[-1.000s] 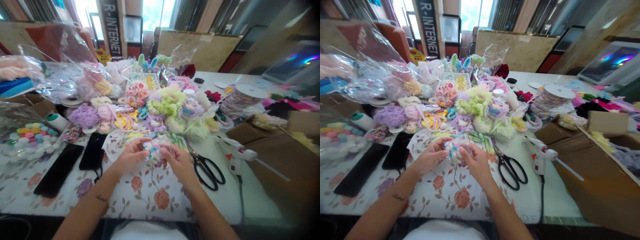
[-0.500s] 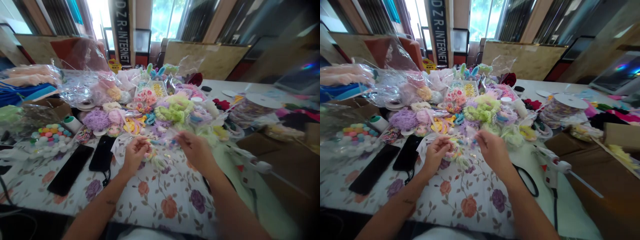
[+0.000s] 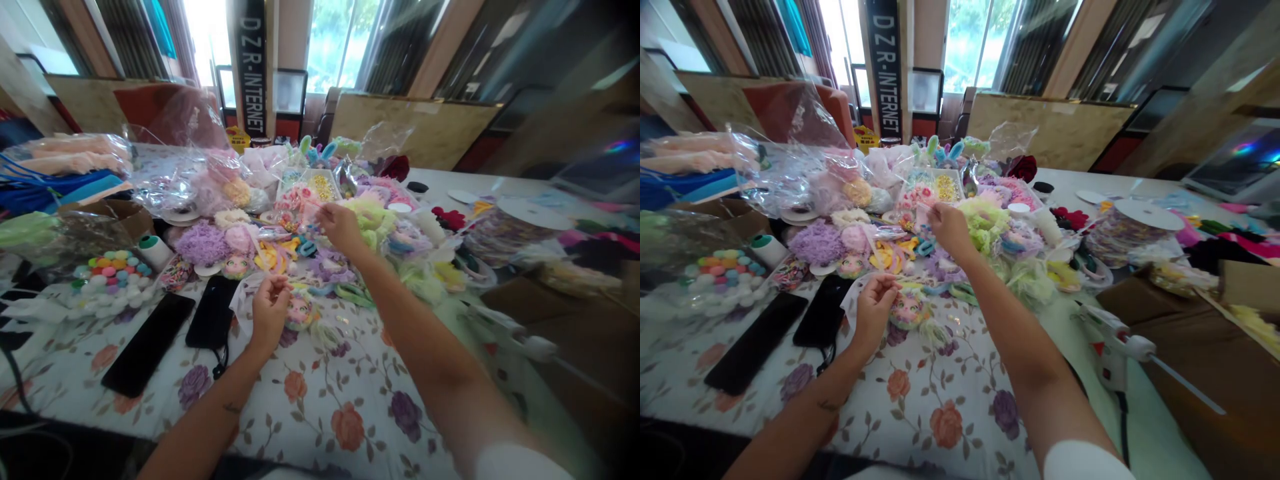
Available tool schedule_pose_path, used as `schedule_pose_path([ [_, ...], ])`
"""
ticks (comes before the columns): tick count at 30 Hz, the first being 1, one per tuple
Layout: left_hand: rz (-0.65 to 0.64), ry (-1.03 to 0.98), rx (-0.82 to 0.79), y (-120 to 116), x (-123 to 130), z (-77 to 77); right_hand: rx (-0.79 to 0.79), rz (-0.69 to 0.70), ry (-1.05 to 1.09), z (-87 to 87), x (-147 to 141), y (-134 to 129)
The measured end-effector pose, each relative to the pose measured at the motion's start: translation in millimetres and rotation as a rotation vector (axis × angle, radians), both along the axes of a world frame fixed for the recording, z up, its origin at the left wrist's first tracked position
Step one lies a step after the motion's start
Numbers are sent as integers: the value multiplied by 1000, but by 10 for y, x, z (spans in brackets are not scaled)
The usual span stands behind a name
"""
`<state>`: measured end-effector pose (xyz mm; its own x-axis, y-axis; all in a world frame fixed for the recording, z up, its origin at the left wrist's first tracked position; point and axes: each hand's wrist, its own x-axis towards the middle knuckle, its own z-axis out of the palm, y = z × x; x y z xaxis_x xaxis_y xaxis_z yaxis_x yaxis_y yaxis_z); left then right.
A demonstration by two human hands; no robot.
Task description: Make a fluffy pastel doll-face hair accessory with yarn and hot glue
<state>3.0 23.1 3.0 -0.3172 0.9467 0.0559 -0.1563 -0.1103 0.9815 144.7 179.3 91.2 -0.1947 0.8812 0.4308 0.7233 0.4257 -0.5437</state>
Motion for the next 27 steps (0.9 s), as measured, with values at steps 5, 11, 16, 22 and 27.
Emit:
schedule_pose_path([
  [5, -17, 11, -26, 26, -6, -57, 40, -39, -84, -78, -349, 464],
  [11, 0, 20, -37, 38, -11, -69, -49, -21, -182, -290, -537, 706],
  [16, 63, -25, -37, 31, -26, -31, -12, -105, -200, -252, -374, 465],
  [22, 152, -12, 3, 57, -77, -41, 149, -170, -155, 29, 29, -123],
  [27, 173, 9, 68, 50, -92, -49, 63, -108, -43, -91, 501, -803],
])
